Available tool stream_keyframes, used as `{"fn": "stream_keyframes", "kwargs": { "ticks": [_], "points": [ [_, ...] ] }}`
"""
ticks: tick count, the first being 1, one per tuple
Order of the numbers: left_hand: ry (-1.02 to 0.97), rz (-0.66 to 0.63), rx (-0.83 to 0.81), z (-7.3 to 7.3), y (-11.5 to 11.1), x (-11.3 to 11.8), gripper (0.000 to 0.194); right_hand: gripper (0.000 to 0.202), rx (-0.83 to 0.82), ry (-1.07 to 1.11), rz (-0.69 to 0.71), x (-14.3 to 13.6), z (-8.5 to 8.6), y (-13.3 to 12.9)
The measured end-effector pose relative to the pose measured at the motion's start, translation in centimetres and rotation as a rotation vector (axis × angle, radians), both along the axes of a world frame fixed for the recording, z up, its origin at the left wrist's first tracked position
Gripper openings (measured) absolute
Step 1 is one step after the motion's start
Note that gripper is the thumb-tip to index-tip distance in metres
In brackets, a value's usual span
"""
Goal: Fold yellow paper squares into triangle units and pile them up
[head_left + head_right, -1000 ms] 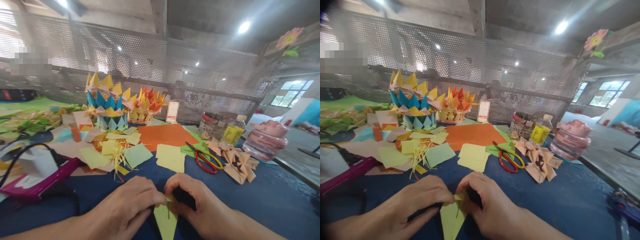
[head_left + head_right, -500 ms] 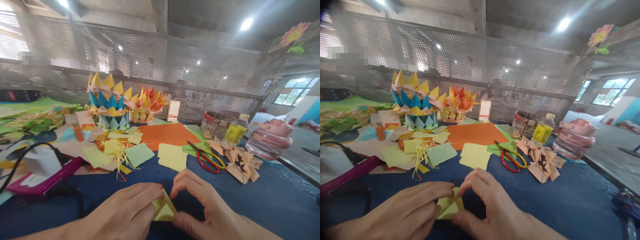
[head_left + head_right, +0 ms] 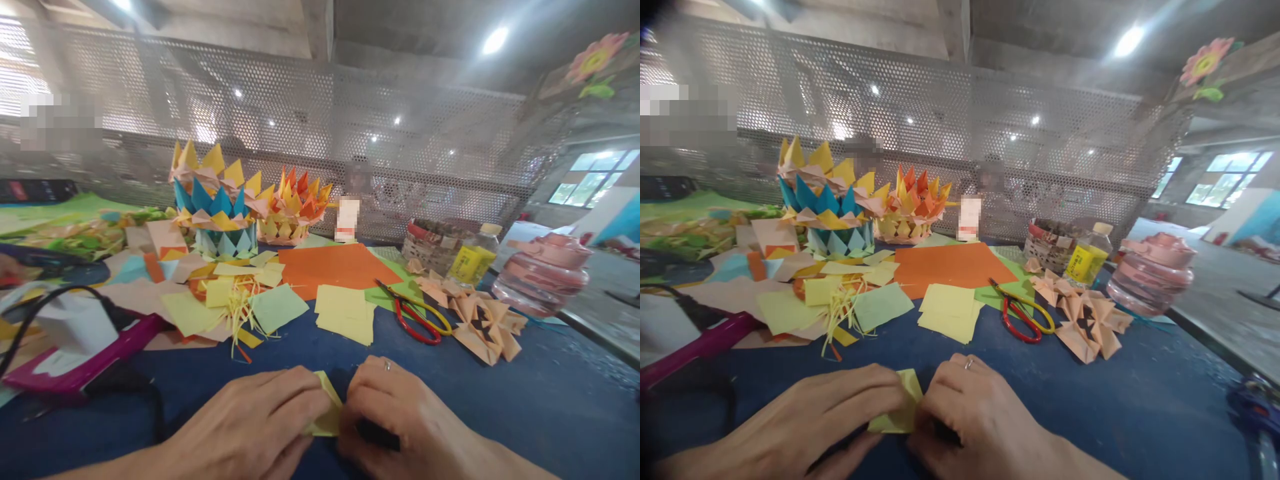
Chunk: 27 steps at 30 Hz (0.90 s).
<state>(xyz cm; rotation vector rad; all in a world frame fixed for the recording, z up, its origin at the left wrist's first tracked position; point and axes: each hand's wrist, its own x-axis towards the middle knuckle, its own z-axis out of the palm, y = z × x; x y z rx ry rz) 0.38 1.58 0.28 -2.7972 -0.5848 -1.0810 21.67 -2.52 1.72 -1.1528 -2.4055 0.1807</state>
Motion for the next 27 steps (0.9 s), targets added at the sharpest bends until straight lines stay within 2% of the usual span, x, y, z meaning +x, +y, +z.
{"fn": "stream_keyframes", "kwargs": {
  "ticks": [4, 7, 11, 15, 20, 23, 25, 27],
  "points": [
    [0.057, -0.053, 0.014, 0.3, 0.2, 0.0, 0.033, 0.016, -0.011, 0.005, 0.01, 0.1, 0.1, -0.1],
    [0.098, -0.101, 0.029, 0.7, 0.3, -0.1, 0.034, 0.01, -0.019, 0.03, -0.015, 0.0, 0.2, -0.1],
    [0.095, -0.104, 0.037, 0.9, 0.5, 0.2, 0.04, 0.007, -0.018, 0.051, -0.057, 0.0, 0.2, -0.2],
    [0.059, -0.111, -0.016, 0.6, 0.5, 0.3, 0.038, 0.015, -0.053, 0.061, -0.049, -0.1, 0.0, -0.2],
    [0.043, -0.124, -0.199, 0.2, 0.4, 0.0, 0.023, 0.026, -0.169, 0.11, -0.19, -0.3, -0.2, 0.0],
    [0.062, -0.202, -0.353, 0.1, 1.0, 0.2, 0.012, 0.025, -0.212, 0.111, -0.24, -0.2, -0.2, 0.1],
    [0.035, -0.254, -0.445, -0.1, 1.4, 0.5, 0.013, 0.021, -0.237, 0.104, -0.244, -0.2, -0.1, 0.1],
    [-0.023, -0.245, -0.554, -0.2, 1.6, 0.8, 0.017, 0.018, -0.259, 0.091, -0.231, -0.1, 0.2, 0.0]
  ]
}}
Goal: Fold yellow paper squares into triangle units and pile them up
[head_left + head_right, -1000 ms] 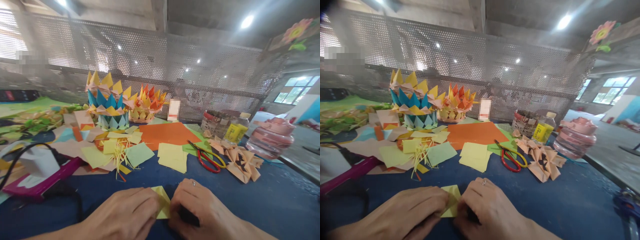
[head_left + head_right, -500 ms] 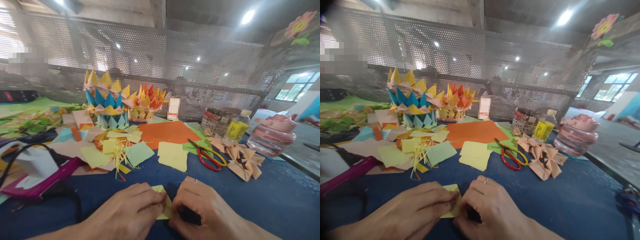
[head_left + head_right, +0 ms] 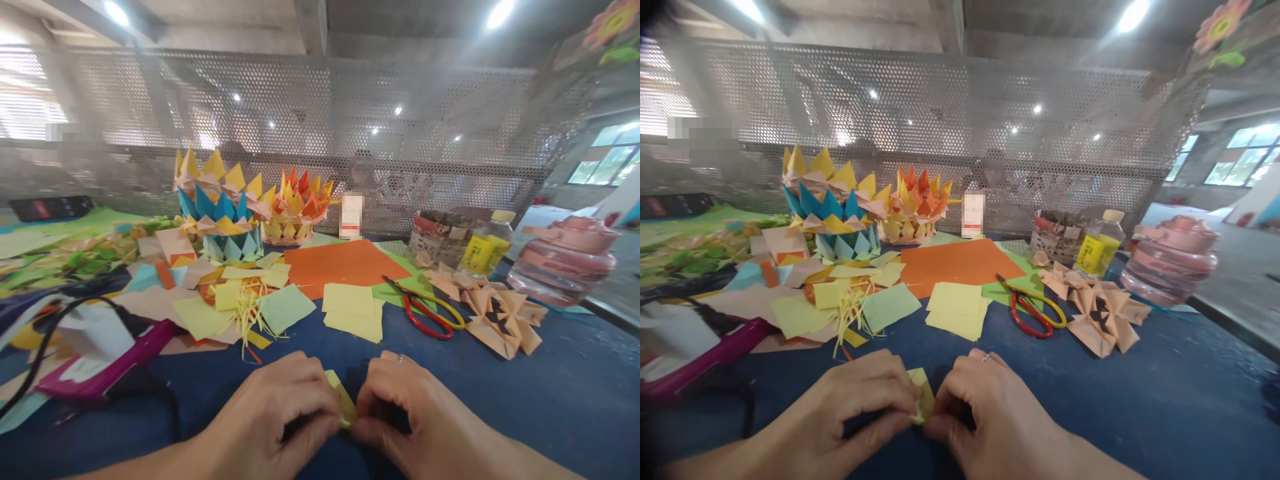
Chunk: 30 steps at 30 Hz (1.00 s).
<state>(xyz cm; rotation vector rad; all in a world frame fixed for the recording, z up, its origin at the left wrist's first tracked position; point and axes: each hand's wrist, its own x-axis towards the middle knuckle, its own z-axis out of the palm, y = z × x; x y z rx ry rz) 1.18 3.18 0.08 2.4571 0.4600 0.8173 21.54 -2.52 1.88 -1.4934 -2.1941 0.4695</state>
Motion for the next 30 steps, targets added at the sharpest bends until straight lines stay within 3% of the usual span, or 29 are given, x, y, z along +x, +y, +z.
{"fn": "stream_keyframes", "kwargs": {
  "ticks": [5, 11, 30],
  "points": [
    [-0.012, 0.127, -0.23, -0.2, 0.0, 0.8, 0.017, 0.019, -0.011, -0.049, 0.014, 0.1, 0.4, -0.4],
    [-0.081, 0.192, -0.253, -0.6, 0.0, 1.4, 0.019, 0.022, 0.031, -0.104, -0.017, -0.1, 0.3, -0.3],
    [0.052, 0.208, -0.245, -0.5, 0.2, 1.3, 0.019, 0.018, -0.109, -0.089, 0.011, 0.0, 1.4, -0.1]
  ]
}}
